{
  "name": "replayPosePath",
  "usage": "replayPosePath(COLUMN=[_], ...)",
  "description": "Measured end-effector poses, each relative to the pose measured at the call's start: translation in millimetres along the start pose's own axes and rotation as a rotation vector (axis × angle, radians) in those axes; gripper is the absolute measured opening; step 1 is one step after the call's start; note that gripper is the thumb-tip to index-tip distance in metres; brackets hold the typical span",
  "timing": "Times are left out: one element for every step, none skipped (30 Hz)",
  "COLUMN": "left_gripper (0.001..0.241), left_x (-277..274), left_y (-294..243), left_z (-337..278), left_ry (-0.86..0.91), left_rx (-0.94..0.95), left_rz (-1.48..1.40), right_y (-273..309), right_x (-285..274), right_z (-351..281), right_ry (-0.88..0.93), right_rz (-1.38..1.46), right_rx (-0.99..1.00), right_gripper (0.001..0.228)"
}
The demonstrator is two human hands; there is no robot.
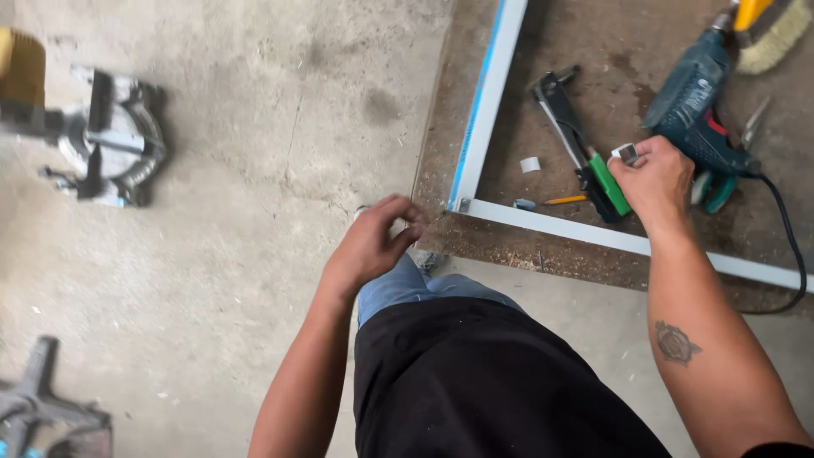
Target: Assembling aluminum frames by drilling holes and using a rivet gun to secure joints
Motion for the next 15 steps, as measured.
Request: replayPosePath(left_gripper=[0.006,0.016,0.026,0.026,0.030,0.036,0.036,0.028,0.021,0.021,0.015,0.012,0.012,0.012,0.012], left_x=[5,11,20,21,29,35,36,36,37,37,36,35,33,32,29], left_y=[4,6,8,8,13,20,25,29,33,39,44,49,49,49,49], left_z=[15,31,47,58,67,74,80,85,85,87,91,94,98,101,105], left_ry=[0.031,0.125,0.214,0.239,0.410,0.579,0.596,0.627,0.664,0.688,0.706,0.723,0.741,0.789,0.834], left_rx=[0.013,0.102,0.196,0.214,0.160,0.109,0.122,0.170,0.208,0.211,0.260,0.306,0.310,0.295,0.282], left_rz=[0.003,0.113,0.218,0.214,0.325,0.439,0.435,0.409,0.374,0.361,0.272,0.181,0.173,0.107,0.046], right_y=[-9,-18,-28,-15,-7,4,-6,-10,-14,2,16,31,30,28,27], right_x=[4,10,14,-3,-12,-20,-26,-39,-52,-75,-94,-113,-115,-112,-109], right_z=[3,6,10,3,-5,-13,-10,-6,-10,-9,-5,-2,6,12,19], right_ry=[-0.011,0.006,0.022,0.010,0.177,0.345,0.341,0.141,-0.050,-0.045,0.021,0.088,0.088,0.204,0.318], right_rz=[0.009,-0.017,-0.047,-0.042,-0.092,-0.137,-0.134,-0.028,0.066,0.060,0.086,0.114,0.112,0.027,-0.052], right_rx=[0.031,0.092,0.152,0.181,0.286,0.391,0.413,0.307,0.204,0.230,0.360,0.489,0.509,0.551,0.589], right_gripper=[0.025,0.029,0.034,0.034,0.050,0.068,0.068,0.061,0.055,0.055,0.066,0.081,0.081,0.092,0.103])
Point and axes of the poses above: each hand's wrist, its own z-axis towards the middle knuckle, its own x-axis out of the palm, y = z × x, the point moved 4 cm from there along z, towards the middle knuckle, and after that the axes turned 14 degrees about x, right-handed, at the moved point
